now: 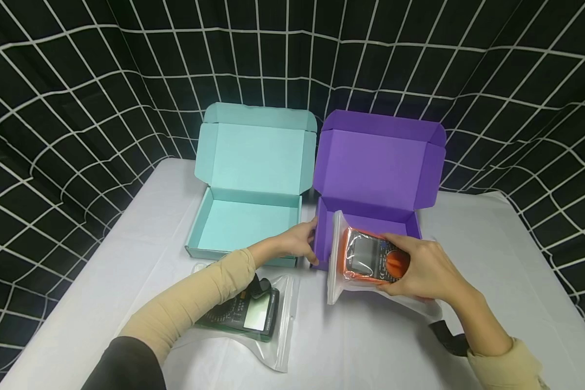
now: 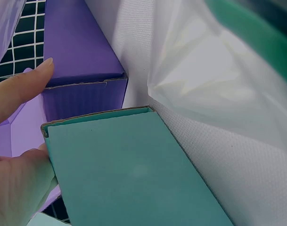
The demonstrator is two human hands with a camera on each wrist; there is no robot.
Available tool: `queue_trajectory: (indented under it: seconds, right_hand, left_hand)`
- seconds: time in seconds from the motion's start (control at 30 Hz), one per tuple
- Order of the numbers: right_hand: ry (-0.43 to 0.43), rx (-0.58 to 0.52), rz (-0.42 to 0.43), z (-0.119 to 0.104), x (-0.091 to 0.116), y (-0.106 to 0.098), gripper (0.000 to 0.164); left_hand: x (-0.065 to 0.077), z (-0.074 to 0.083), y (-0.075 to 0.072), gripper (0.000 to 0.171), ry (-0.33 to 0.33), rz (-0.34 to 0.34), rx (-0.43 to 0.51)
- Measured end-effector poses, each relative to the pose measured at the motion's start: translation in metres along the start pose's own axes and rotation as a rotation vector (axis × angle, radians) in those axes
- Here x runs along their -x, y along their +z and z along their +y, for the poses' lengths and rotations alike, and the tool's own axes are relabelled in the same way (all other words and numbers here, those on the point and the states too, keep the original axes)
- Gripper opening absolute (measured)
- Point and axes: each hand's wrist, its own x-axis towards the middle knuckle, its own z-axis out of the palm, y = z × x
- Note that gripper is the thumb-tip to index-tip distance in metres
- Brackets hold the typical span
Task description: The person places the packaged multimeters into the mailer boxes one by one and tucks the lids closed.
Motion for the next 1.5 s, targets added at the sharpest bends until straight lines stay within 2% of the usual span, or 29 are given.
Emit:
queue_trajectory:
  seconds: [0.5,0.8,0.97,1.33,1.5]
  right_hand:
    - [0.059,-0.013,-0.099,0.020,-0.037,-0.006,0.085]
    - [0.064,-0.024,-0.145,0.032,-0.056,-0.002,0.085]
    - [0.099,-0.012,-0.190,0.039,-0.066,0.000,0.089]
    - [0.151,-0.010,-0.261,0.051,-0.078,0.011,0.090]
    - [0.163,-0.025,-0.282,0.055,-0.081,0.018,0.091]
  left_hand:
    - [-0.001,0.000,0.001,0.117,-0.009,0.000,0.025]
    - [0.000,-0.001,0.001,0.116,-0.002,-0.006,0.045]
    - [0.000,0.000,0.001,0.116,-0.007,-0.004,0.041]
    - [0.000,0.001,0.000,0.117,-0.005,-0.010,0.060]
    - [0.000,0.001,0.001,0.117,-0.017,-0.002,0.037]
